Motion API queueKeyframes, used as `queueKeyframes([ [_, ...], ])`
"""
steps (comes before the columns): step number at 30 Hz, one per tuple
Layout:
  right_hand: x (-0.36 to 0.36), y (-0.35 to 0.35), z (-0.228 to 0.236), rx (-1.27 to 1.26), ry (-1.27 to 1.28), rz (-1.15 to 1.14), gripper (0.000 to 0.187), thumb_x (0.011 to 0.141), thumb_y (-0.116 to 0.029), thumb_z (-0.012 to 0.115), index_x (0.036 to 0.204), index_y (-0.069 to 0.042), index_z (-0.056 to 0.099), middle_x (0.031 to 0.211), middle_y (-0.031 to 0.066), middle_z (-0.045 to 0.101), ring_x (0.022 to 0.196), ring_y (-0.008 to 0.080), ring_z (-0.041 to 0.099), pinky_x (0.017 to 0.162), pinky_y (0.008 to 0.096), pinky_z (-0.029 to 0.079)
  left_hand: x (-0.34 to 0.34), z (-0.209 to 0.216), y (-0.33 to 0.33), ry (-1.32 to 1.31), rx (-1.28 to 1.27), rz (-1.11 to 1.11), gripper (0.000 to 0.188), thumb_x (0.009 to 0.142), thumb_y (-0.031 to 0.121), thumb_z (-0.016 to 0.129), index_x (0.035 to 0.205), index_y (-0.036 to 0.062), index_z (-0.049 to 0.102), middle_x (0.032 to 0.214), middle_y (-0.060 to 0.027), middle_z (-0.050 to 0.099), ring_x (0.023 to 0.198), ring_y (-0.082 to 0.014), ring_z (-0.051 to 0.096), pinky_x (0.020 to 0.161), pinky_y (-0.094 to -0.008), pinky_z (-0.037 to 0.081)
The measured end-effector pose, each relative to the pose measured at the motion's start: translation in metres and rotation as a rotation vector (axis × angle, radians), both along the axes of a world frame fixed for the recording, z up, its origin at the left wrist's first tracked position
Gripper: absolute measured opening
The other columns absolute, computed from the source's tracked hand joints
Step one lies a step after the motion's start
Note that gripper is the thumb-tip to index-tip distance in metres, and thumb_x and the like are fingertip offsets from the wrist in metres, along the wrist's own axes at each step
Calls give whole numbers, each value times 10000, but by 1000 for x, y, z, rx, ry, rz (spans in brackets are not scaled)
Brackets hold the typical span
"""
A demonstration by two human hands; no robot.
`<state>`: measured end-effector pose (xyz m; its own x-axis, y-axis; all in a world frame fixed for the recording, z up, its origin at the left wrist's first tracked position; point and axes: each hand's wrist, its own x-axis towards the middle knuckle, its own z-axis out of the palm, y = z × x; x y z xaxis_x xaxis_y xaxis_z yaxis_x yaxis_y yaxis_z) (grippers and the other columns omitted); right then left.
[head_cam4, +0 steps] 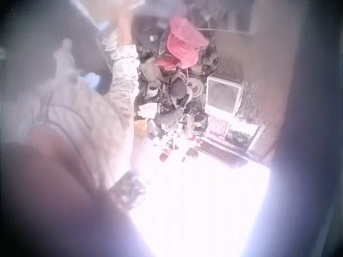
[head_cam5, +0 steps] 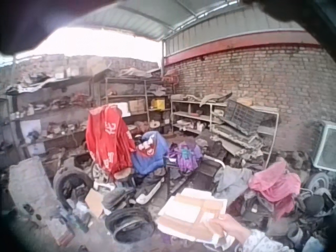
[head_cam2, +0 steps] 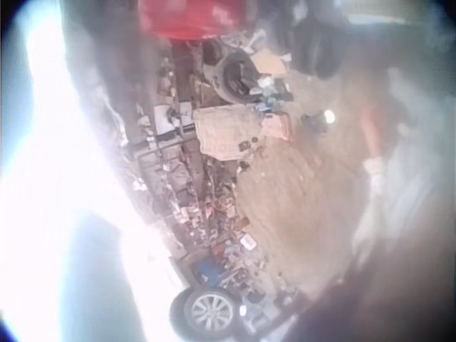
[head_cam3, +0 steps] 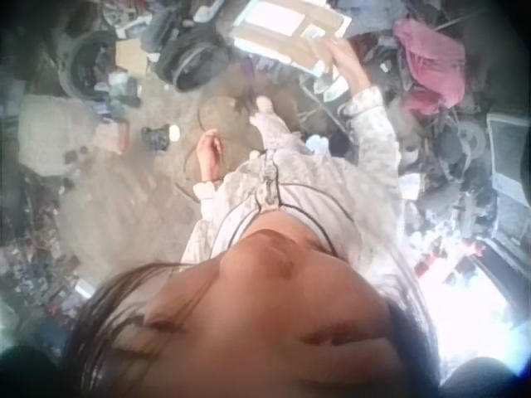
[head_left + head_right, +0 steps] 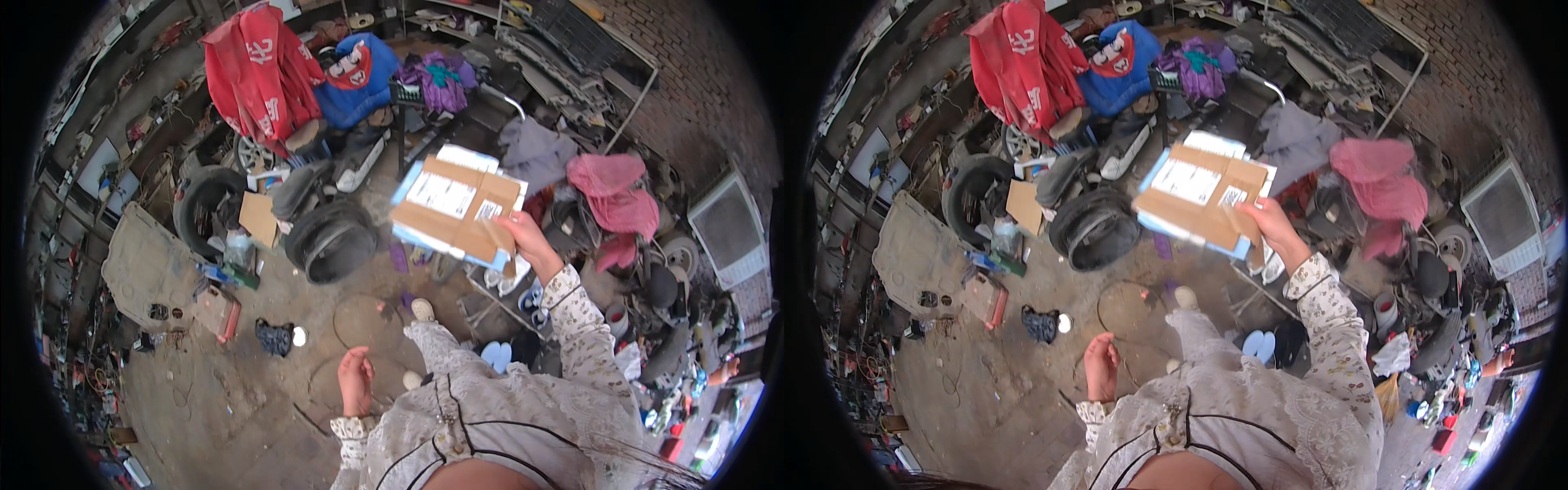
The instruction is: The person walks through a cluttered workshop carrying a box, then moves outside to a brick-paved area. They pick up a white lid, apply liquid soap, and scrub it with a brush in a metal basin filled with water.
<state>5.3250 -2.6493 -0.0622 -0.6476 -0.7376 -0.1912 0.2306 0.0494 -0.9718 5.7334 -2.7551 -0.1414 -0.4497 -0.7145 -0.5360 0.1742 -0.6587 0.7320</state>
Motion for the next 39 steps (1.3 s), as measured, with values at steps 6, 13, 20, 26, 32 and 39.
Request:
queueKeyframes([
  [6, -81, -92, -15, 128, -67, 220, 290, 824, -128, 634, 1059, 38, 606, 984, 75, 650, 862, 131, 619, 753, 259, 488, -40, -37, -58, 13, 74, 246, 111, 882, 122, 519, 905, 45, 595, 577, 4, 482, 468, -88, 424, 439, -209, 330],
  [13, -211, -293, 36, -218, 92, 215, 299, 824, -105, 627, 1105, -7, 595, 986, 70, 649, 883, 143, 616, 799, 287, 492, -112, -35, -136, -27, 153, 397, 107, 876, 141, 521, 904, 67, 592, 603, -13, 507, 479, -126, 452, 452, -238, 373],
  [20, -492, -528, 199, -79, 307, -722, 905, 781, -613, 557, 1280, 126, 400, 1288, 251, 470, 1165, 291, 478, 965, 337, 368, -214, -11, -176, 10, 62, 211, 106, 880, 108, 515, 912, 43, 592, 630, -31, 550, 503, -120, 497, 461, -236, 400],
  [26, -254, -519, 59, -686, 469, -157, 151, 917, -157, 530, 1030, -57, 526, 818, 2, 585, 684, 94, 533, 625, 250, 458, -194, -28, -211, -11, 87, 132, 117, 888, 122, 516, 925, 47, 597, 637, -24, 555, 535, -116, 508, 483, -237, 399],
  [32, -48, -251, -144, -23, 98, 43, 61, 878, -88, 569, 927, -56, 585, 823, 9, 625, 729, 95, 572, 645, 253, 465, -205, -19, -240, 24, 72, -130, 101, 879, 135, 546, 920, 60, 599, 584, 2, 522, 488, -89, 461, 458, -209, 379],
  [39, 193, -23, -149, 613, 119, -582, 185, 805, -230, 609, 858, -76, 694, 778, 52, 675, 716, 151, 623, 685, 312, 487, -162, -48, -263, -31, 33, -828, 124, 869, 151, 555, 967, 97, 607, 524, 23, 400, 427, -96, 367, 374, -228, 323],
])
